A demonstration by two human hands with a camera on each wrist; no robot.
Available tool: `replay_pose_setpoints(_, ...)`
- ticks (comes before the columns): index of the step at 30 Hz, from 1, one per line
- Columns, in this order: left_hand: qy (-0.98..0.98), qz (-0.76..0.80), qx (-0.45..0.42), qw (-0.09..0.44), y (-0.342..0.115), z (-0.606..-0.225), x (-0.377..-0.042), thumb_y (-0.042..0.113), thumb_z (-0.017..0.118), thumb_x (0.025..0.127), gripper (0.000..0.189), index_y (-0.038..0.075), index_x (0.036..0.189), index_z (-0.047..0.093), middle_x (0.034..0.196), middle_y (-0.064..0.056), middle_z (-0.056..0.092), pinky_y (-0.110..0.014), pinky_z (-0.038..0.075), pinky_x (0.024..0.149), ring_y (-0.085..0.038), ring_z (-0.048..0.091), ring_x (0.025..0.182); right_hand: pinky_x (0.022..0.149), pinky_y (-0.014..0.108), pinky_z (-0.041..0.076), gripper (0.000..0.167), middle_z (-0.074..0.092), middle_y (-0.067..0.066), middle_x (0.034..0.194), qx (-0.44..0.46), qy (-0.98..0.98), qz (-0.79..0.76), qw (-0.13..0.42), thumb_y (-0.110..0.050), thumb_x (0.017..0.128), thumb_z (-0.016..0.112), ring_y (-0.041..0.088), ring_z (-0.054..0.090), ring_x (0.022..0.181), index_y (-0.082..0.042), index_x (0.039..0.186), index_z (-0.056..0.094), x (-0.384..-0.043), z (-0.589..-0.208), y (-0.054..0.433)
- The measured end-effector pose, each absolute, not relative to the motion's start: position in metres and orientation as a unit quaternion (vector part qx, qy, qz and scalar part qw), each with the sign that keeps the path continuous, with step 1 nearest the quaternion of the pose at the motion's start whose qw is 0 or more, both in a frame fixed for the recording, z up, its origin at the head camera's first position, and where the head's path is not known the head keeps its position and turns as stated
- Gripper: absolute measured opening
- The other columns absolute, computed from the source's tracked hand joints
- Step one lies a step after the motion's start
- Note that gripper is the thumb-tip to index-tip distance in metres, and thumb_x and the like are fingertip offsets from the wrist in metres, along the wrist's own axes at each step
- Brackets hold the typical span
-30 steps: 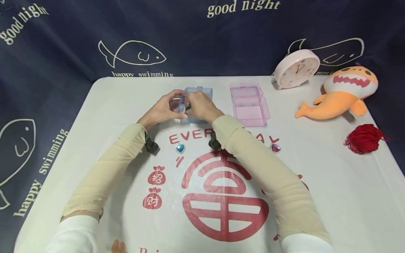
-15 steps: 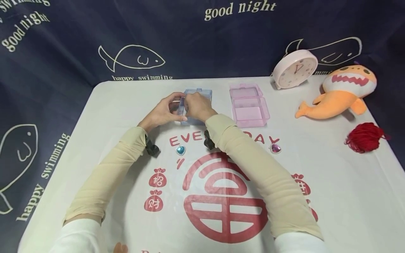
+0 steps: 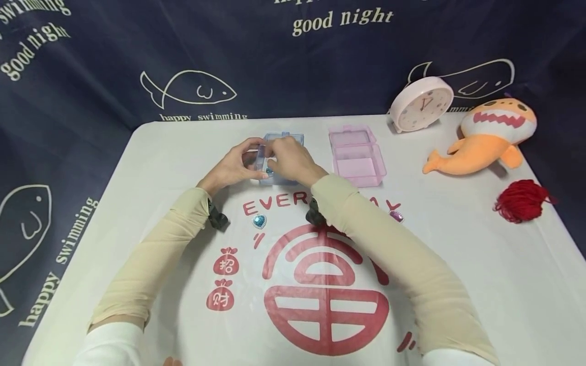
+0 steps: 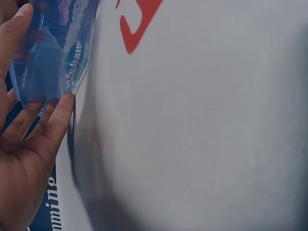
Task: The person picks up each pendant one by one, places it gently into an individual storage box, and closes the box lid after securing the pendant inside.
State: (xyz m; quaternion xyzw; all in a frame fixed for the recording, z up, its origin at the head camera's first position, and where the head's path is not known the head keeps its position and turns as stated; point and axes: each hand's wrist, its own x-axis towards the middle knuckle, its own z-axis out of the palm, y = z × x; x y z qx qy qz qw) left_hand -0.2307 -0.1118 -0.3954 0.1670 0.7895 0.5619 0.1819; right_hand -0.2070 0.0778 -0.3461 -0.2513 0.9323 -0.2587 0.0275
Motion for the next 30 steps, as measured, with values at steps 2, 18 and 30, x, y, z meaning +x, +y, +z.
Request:
replay_pose_setpoints(2, 0.788, 0.562, 0.17, 0.185, -0.111, -0.395, -0.232, 0.001, 0.083, 0.072, 0.082, 0.011, 0.142, 0.039, 0.14, -0.011, 0.045, -0.041, 0.043, 0.11, -0.025, 0.046, 0.134, 0.081, 0.037, 0.056, 0.019, 0.073, 0.012, 0.1, -0.263, 0.926, -0.271, 0.005, -0.008, 0.085, 0.063, 0.026, 0.067, 0.092, -0.002, 0.101, 0.072, -0.198, -0.342, 0.083)
replay_pose_setpoints(18, 0.777, 0.577, 0.18, 0.178, -0.106, -0.399, -0.229, -0.005, 0.082, 0.071, 0.083, 0.008, 0.141, 0.039, 0.142, -0.015, 0.044, -0.039, 0.047, 0.107, -0.028, 0.046, 0.135, 0.079, 0.033, 0.056, 0.023, 0.069, 0.008, 0.098, -0.368, 0.891, -0.264, 0.031, -0.01, 0.079, 0.074, 0.021, 0.064, 0.089, -0.005, 0.101, 0.071, -0.117, -0.361, 0.072)
replay_pose_setpoints(30, 0.781, 0.57, 0.173, 0.186, -0.11, -0.396, -0.23, -0.003, 0.083, 0.07, 0.086, 0.008, 0.142, 0.038, 0.147, -0.012, 0.04, -0.043, 0.042, 0.111, -0.027, 0.044, 0.137, 0.075, 0.031, 0.052, 0.008, 0.063, 0.002, 0.076, -0.438, 0.876, -0.201, 0.016, -0.009, 0.079, 0.077, 0.018, 0.062, 0.08, -0.011, 0.076, 0.07, -0.104, -0.383, 0.058)
